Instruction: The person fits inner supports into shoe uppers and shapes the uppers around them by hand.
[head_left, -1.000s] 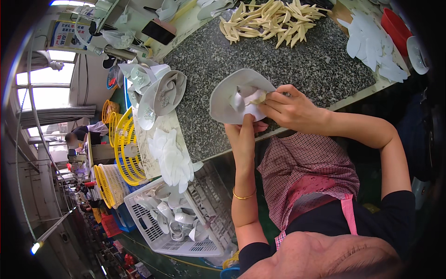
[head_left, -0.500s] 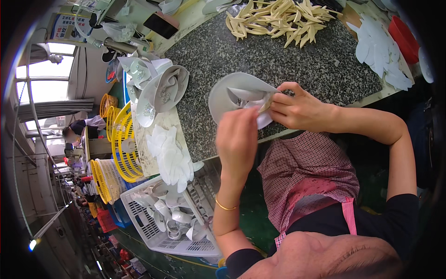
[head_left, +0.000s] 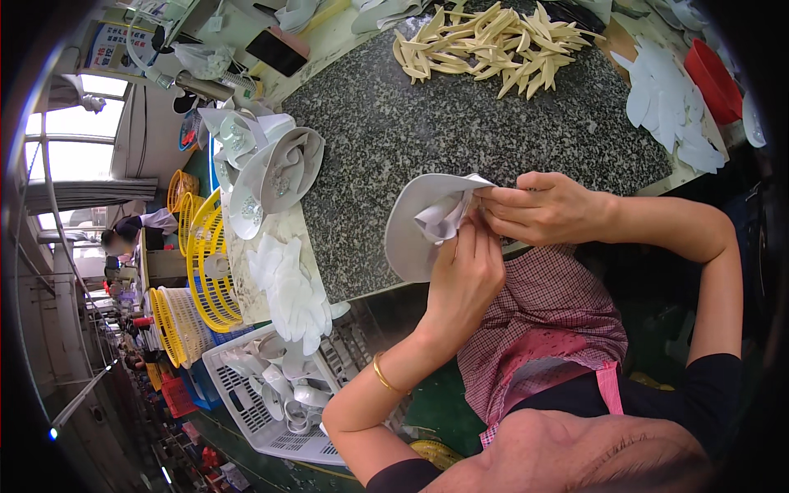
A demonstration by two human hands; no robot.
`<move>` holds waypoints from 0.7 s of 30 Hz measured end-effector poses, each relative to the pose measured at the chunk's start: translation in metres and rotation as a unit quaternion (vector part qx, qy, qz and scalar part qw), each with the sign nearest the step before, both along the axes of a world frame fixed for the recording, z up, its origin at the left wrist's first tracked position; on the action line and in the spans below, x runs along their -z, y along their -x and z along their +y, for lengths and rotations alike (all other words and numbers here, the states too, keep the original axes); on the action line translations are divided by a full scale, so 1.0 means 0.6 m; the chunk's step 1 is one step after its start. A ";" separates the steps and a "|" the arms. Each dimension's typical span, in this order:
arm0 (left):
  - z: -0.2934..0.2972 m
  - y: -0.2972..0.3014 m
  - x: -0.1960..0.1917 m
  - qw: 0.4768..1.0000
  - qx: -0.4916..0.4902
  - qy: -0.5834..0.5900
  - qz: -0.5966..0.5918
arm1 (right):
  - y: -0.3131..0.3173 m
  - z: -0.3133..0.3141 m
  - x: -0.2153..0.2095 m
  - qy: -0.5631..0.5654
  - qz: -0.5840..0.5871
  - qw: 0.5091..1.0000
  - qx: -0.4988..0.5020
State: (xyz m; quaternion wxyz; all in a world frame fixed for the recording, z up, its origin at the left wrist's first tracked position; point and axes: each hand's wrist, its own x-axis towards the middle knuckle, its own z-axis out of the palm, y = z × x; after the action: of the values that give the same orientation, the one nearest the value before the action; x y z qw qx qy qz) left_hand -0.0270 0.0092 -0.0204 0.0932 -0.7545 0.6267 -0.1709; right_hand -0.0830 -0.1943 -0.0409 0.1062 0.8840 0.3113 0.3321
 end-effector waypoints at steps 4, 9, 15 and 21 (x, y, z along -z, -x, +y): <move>-0.013 0.001 -0.012 0.999 -0.047 -0.008 0.019 | -0.007 -0.021 -0.009 0.040 -0.003 0.999 0.031; -0.026 0.007 0.003 0.999 -0.039 -0.003 -0.010 | 0.012 -0.020 -0.004 -0.013 0.125 0.987 0.101; -0.026 0.021 0.005 0.997 -0.039 -0.035 -0.060 | 0.016 -0.038 -0.013 -0.191 0.314 0.924 0.107; -0.025 0.029 0.000 0.995 -0.049 -0.063 -0.053 | 0.024 -0.014 0.012 -0.154 0.144 0.977 0.039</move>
State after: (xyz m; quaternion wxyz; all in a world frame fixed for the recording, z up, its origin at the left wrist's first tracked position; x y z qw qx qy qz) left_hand -0.0444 -0.0060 -0.0202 0.1821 -0.7668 0.5927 -0.1659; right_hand -0.0976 -0.2026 -0.0482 -0.0644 0.9399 0.2336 0.2407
